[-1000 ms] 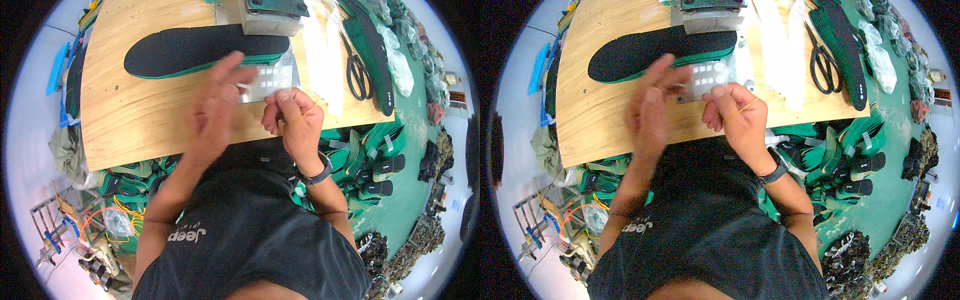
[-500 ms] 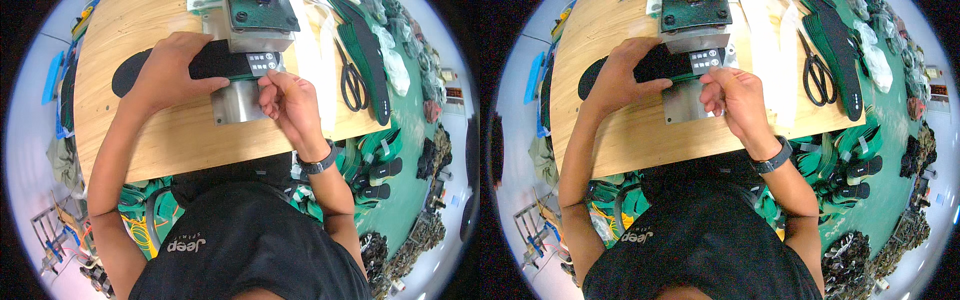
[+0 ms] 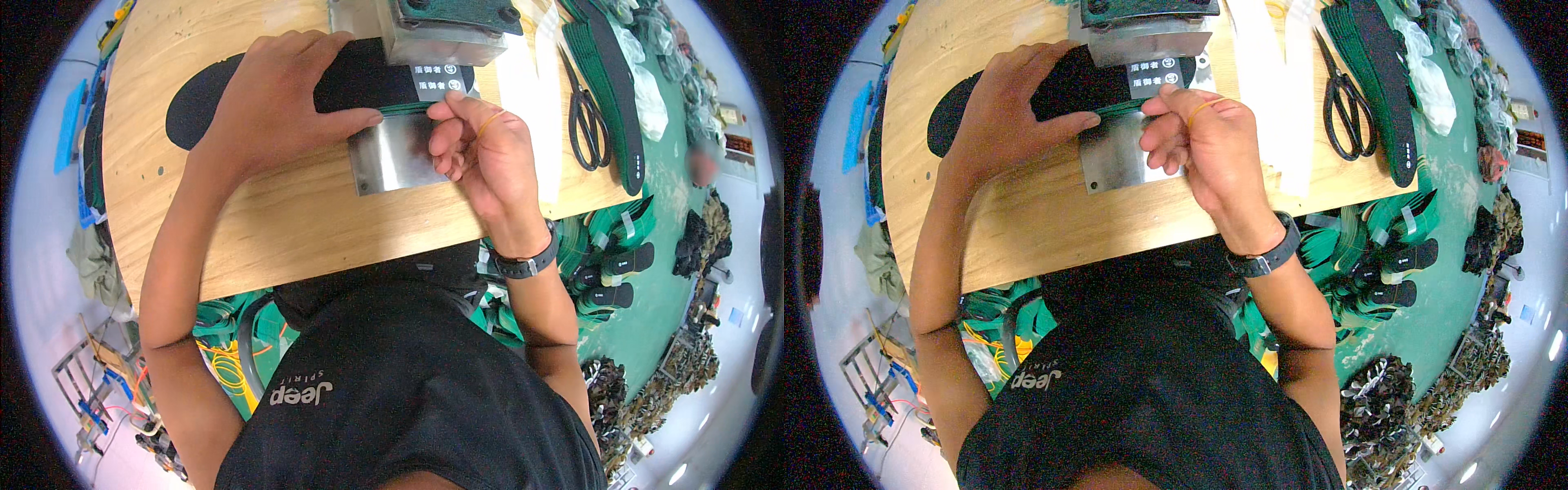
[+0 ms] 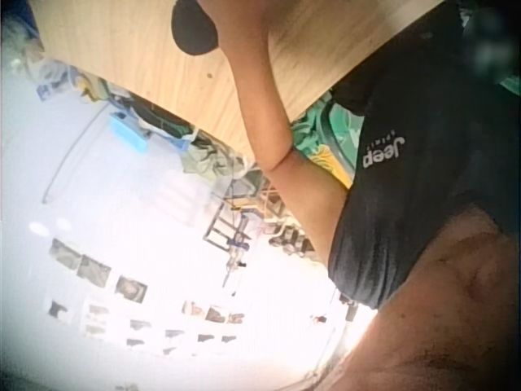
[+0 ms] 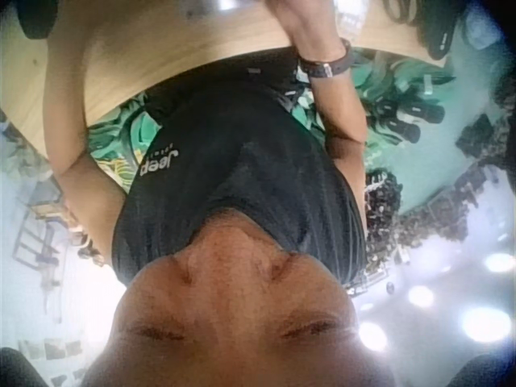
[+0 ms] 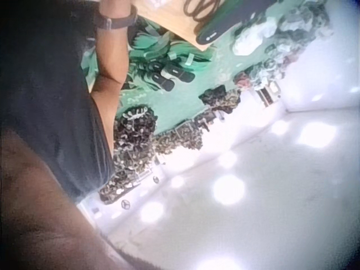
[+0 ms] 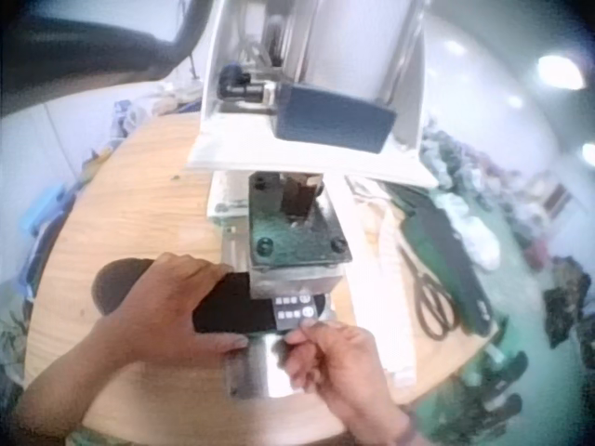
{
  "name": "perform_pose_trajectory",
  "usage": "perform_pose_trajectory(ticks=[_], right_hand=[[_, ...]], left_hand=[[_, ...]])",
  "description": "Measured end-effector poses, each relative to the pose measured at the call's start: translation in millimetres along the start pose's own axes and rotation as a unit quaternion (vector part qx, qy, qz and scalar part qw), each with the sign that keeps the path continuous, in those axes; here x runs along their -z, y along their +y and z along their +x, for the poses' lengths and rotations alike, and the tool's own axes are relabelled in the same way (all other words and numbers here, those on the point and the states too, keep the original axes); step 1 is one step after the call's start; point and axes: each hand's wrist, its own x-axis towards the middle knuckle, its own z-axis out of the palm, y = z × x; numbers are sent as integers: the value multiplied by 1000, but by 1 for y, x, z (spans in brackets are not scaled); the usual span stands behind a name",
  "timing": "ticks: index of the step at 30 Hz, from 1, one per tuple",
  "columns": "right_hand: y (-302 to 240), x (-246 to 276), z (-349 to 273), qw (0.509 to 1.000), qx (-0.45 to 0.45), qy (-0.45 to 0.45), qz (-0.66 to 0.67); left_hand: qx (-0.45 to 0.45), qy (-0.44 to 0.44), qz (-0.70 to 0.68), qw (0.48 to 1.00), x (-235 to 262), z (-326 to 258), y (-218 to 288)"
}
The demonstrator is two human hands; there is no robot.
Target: The person prepares a stack of shoe insoles by cutting a strip of size labels with shears, peeling individual stickers, and applying them to the bottom of each insole. The person then bundles the labeled insoles together using a rubber band and places the finished stack into a storage crate.
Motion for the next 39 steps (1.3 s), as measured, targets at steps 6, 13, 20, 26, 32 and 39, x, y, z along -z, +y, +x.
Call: perform_pose_trajectory(ticks=[6, 13, 20, 26, 32, 39], right_hand=[[0, 2, 1, 1000, -4, -6, -6], [-1, -1, 4, 1000, -3, 2, -16], [6, 15, -9, 994, 94, 28, -44], [12, 21, -15, 975, 190, 56, -103], [23, 20, -19, 951, 276, 27, -140], [2, 32, -17, 843, 414, -7, -344]], left_hand=[[8, -3, -14, 1000, -1, 1, -3], [-15, 18, 10, 1000, -5, 0, -1], [-35, 27, -10, 999, -6, -2, -5], [-16, 40, -68, 997, -1, -2, 0], [-117, 94, -41, 988, -8, -3, -9], [-59, 54, -79, 994, -1, -7, -6]])
